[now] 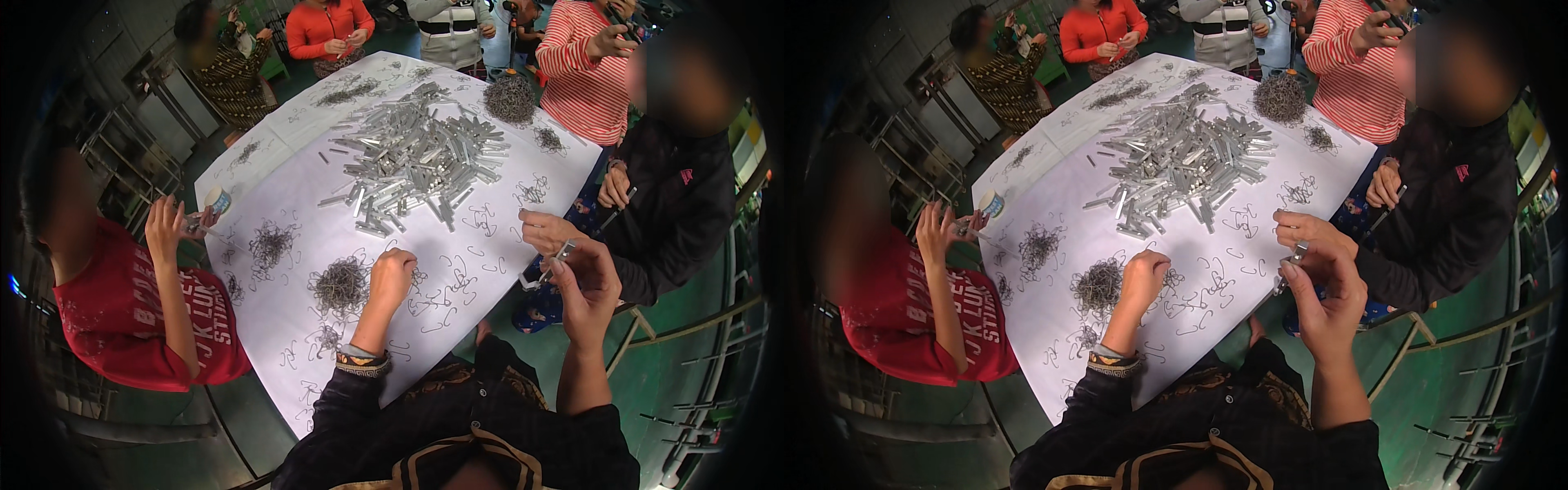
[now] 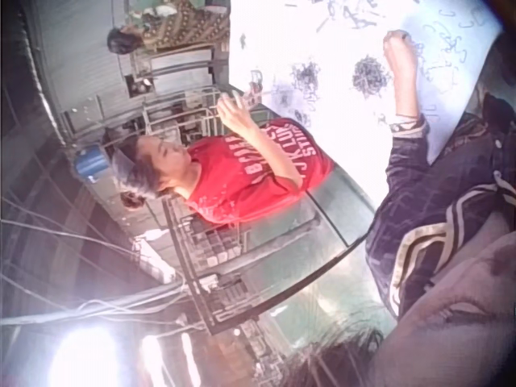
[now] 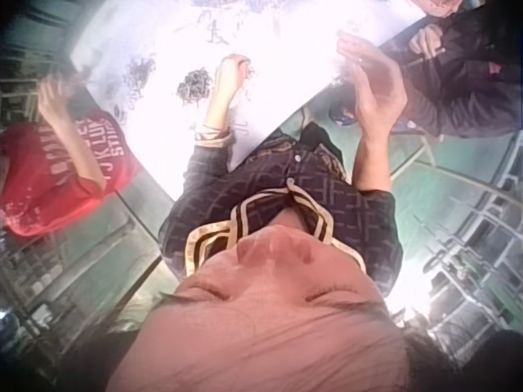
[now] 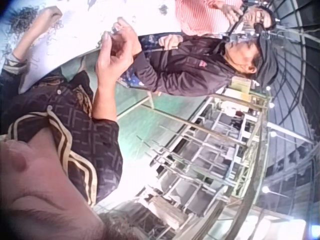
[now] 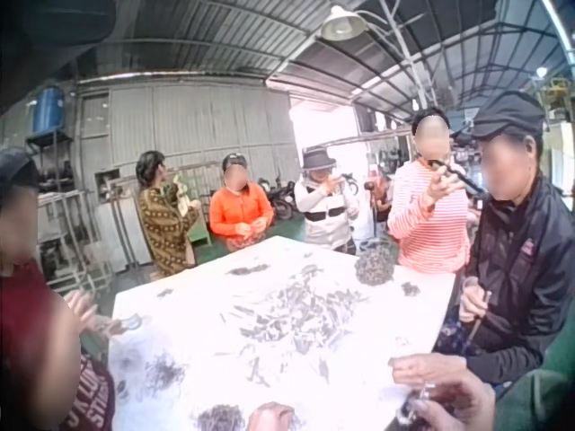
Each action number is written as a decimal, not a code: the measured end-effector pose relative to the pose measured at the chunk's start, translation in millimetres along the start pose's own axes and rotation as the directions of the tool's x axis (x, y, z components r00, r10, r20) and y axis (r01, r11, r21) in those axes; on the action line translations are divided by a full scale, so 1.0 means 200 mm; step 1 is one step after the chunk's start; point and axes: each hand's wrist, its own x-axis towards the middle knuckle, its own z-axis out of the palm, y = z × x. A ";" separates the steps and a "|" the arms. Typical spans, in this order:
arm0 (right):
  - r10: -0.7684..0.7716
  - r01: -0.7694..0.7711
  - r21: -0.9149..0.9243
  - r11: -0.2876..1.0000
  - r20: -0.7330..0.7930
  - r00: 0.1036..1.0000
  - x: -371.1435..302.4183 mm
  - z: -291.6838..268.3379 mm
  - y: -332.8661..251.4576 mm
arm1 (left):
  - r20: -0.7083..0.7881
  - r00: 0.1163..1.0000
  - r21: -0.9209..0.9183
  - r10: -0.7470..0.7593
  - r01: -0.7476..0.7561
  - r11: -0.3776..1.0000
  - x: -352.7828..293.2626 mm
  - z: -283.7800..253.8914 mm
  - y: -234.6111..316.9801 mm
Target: The person sits at a table in a workshop and assembles small metal components by hand. They pick up cylindrical metal pieces and wire-like parts, fit them together, and place the finished assemblies onto a vertical rack. Other workers are present at the same table performing similar assembly tasks.
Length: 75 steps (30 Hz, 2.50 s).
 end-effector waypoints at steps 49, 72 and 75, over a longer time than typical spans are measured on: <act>0.251 -0.209 -0.164 0.964 0.306 0.918 -0.44 -0.07 0.35 | 0.584 0.802 -0.748 -0.128 0.593 0.300 -0.13 -0.05 0.08; 0.309 -0.290 -0.109 0.951 0.423 0.852 -0.48 -0.06 0.36 | 0.539 0.805 -0.842 0.248 0.526 0.122 -0.28 0.16 0.48; 0.328 -0.323 -0.087 0.943 0.420 0.846 -0.47 -0.07 0.35 | 0.416 0.874 -0.896 0.252 0.346 0.279 -0.31 0.15 0.51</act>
